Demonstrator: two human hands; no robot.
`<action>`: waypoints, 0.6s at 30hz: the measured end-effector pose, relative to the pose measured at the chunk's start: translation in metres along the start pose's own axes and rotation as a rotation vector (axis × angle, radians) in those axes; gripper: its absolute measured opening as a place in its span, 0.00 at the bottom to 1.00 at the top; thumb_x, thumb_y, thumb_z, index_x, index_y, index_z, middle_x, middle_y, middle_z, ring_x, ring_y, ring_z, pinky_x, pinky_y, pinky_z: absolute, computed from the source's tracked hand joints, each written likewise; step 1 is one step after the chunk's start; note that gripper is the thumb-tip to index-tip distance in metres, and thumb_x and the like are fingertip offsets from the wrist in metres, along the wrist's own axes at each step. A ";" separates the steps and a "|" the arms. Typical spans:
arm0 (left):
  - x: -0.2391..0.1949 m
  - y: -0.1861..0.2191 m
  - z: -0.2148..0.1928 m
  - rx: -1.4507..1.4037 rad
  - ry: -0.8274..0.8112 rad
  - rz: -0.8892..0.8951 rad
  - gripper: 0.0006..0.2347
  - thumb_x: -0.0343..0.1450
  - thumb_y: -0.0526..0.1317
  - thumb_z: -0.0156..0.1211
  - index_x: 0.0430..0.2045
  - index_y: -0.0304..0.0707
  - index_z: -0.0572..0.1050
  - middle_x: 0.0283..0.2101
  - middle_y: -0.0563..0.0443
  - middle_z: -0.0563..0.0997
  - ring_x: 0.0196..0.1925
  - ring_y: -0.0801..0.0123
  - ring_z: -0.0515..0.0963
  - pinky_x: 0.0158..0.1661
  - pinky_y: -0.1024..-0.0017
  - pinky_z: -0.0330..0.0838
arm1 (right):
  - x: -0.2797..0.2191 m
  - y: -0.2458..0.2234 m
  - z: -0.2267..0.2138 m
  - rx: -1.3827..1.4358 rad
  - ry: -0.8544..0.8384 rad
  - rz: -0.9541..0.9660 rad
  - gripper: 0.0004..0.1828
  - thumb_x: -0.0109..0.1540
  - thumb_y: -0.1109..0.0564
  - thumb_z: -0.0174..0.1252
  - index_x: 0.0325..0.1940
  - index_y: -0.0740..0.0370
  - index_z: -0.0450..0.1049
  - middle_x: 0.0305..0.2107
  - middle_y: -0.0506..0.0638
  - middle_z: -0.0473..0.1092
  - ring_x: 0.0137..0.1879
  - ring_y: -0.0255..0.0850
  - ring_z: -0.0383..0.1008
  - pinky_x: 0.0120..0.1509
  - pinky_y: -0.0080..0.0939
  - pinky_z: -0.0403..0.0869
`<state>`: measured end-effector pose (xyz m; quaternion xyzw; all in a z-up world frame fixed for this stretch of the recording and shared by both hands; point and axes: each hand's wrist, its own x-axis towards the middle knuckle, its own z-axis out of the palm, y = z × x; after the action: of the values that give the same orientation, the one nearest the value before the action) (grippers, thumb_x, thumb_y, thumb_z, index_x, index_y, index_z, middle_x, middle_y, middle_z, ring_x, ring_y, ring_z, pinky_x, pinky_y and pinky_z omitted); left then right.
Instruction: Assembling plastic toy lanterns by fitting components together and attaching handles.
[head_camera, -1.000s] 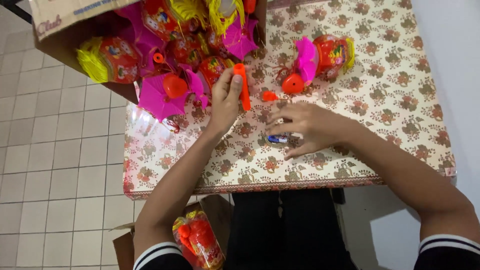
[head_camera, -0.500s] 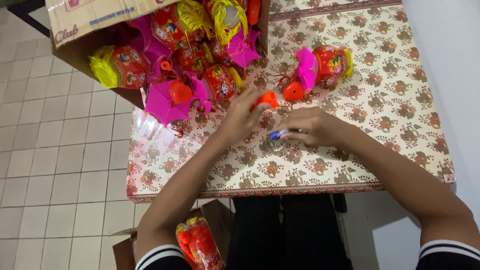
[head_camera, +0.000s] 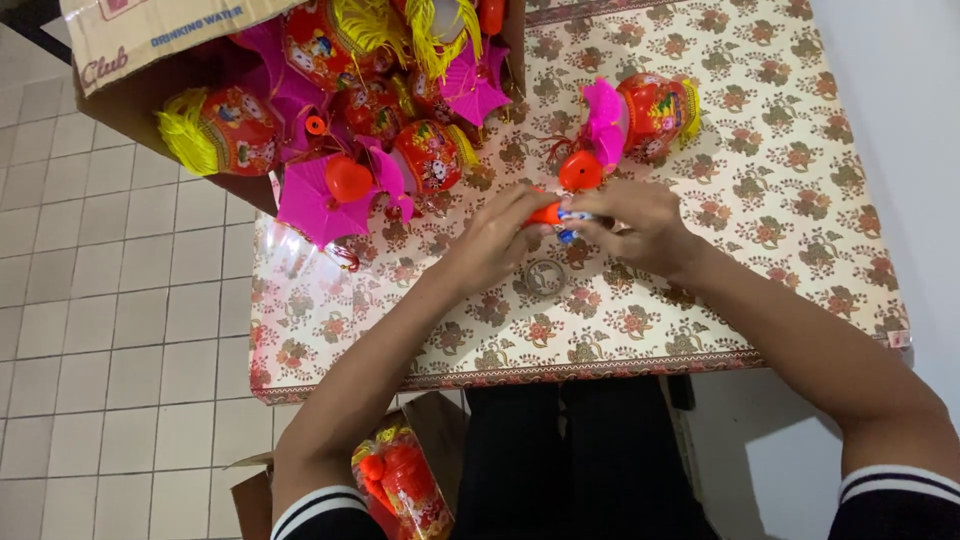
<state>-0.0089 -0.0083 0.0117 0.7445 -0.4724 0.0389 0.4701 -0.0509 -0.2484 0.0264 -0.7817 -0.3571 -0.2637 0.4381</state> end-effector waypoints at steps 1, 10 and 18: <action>-0.001 -0.002 0.002 0.001 -0.022 0.010 0.12 0.76 0.34 0.57 0.54 0.33 0.74 0.41 0.39 0.77 0.44 0.46 0.79 0.46 0.54 0.74 | -0.001 -0.001 0.002 -0.043 -0.023 -0.053 0.09 0.65 0.58 0.65 0.48 0.63 0.82 0.21 0.54 0.75 0.22 0.36 0.69 0.25 0.30 0.69; 0.001 0.005 0.001 -0.010 -0.018 0.001 0.12 0.76 0.34 0.58 0.54 0.32 0.74 0.40 0.40 0.77 0.43 0.48 0.80 0.44 0.60 0.75 | -0.004 0.004 -0.002 0.104 0.041 -0.040 0.19 0.60 0.60 0.71 0.53 0.72 0.79 0.26 0.61 0.77 0.25 0.47 0.75 0.26 0.41 0.71; 0.000 0.015 0.003 -0.022 -0.028 -0.010 0.13 0.76 0.35 0.57 0.54 0.31 0.74 0.38 0.37 0.78 0.42 0.45 0.81 0.43 0.56 0.75 | -0.009 0.008 0.005 0.225 0.230 -0.171 0.11 0.60 0.63 0.71 0.36 0.65 0.73 0.31 0.61 0.78 0.32 0.44 0.79 0.34 0.34 0.74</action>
<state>-0.0208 -0.0124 0.0201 0.7421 -0.4757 0.0212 0.4717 -0.0496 -0.2499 0.0137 -0.6592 -0.3971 -0.3460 0.5367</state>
